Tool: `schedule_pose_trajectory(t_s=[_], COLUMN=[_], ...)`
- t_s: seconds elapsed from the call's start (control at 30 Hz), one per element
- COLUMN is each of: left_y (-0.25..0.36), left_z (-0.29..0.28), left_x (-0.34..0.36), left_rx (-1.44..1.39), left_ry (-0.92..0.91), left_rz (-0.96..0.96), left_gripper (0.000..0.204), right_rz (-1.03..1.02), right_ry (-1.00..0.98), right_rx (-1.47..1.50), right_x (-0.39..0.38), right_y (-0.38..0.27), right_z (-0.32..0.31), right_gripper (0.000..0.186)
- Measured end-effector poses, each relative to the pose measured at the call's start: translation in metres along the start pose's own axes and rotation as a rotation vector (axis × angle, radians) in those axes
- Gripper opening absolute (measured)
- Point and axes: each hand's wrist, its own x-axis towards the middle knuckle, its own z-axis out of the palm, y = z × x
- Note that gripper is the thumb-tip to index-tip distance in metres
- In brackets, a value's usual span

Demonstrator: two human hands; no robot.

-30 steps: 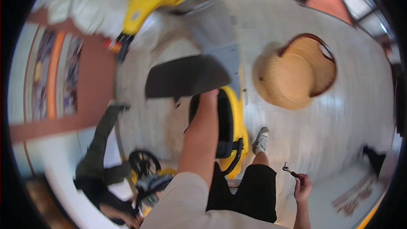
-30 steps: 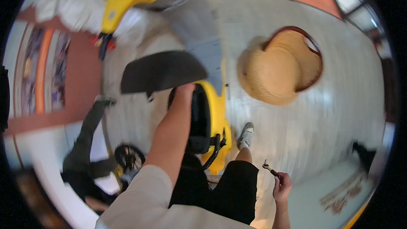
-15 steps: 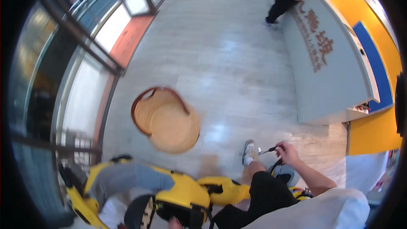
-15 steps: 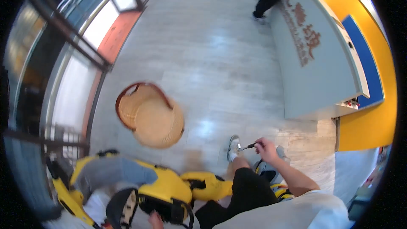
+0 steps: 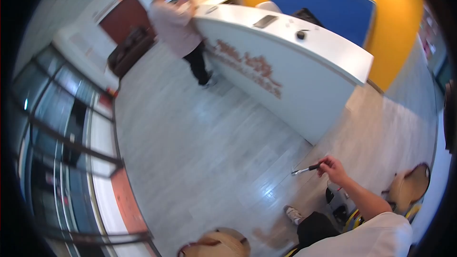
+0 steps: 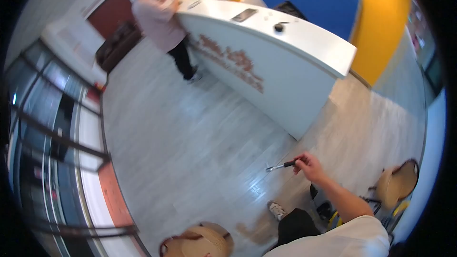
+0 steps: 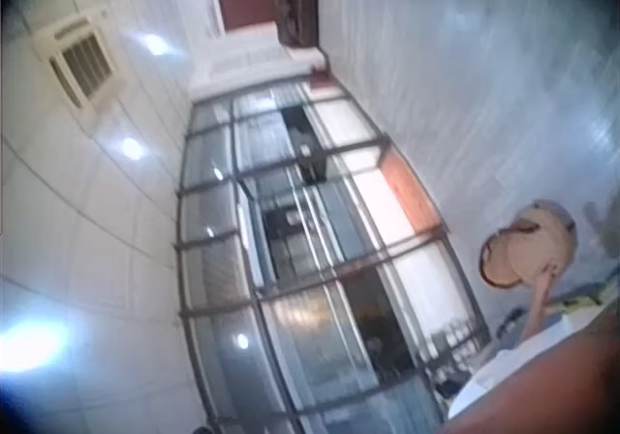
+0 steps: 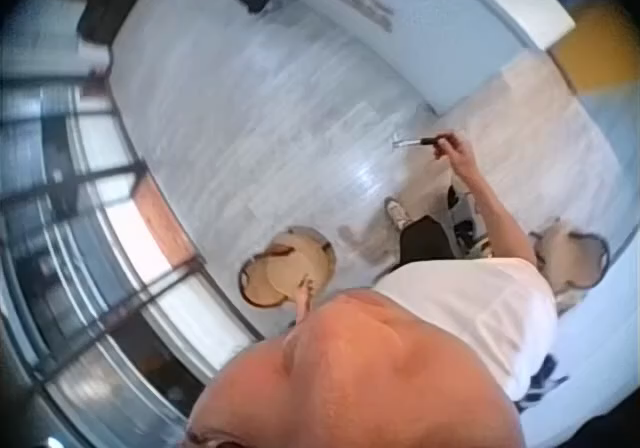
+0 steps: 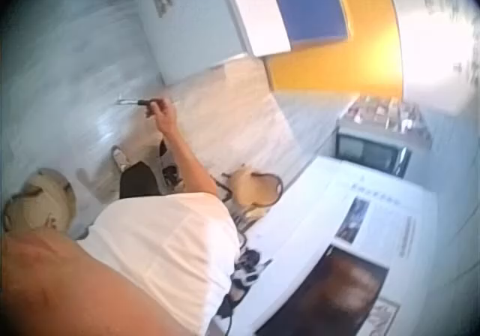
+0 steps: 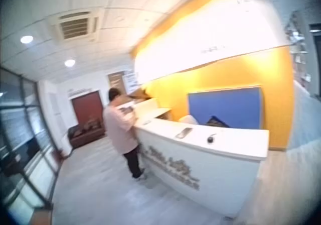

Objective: Repairing and assembling components of a small electric scooter.

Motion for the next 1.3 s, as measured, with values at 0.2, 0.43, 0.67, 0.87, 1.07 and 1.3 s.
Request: schedule_pose_trajectory(t_s=[0.2, 0.43, 0.67, 0.87, 1.07, 1.3], left_y=[0.147, 0.24, 0.387, 0.576, 0.756, 0.985], left_z=[-0.002, -0.016, -0.096, -0.168, -0.194, -0.111], left_x=[0.063, 0.118, 0.237, 0.347, 0.387, 0.339], left_rx=[-0.102, 0.016, 0.164, 0.29, 0.244, 0.153], left_ry=[-0.009, -0.084, -0.08, -0.084, -0.114, -0.209], left_rz=[0.449, 0.411, 0.479, 0.556, 0.632, 0.914], left_gripper=[0.037, 0.03, 0.024, 0.021, 0.018, 0.028], right_rz=[-0.017, -0.15, -0.387, -0.58, -0.571, -0.532], right_ry=[0.246, 0.291, 0.31, 0.571, 0.672, 0.634], right_rx=[0.313, 0.527, 0.605, 0.45, 0.161, -0.029], right_x=[0.021, 0.066, 0.129, 0.201, 0.312, 0.553], right_y=[-0.018, -0.067, -0.136, -0.213, -0.321, -0.418], right_z=[-0.036, 0.001, 0.036, 0.108, 0.122, 0.085], right_gripper=[0.014, 0.018, 0.017, 0.016, 0.017, 0.019])
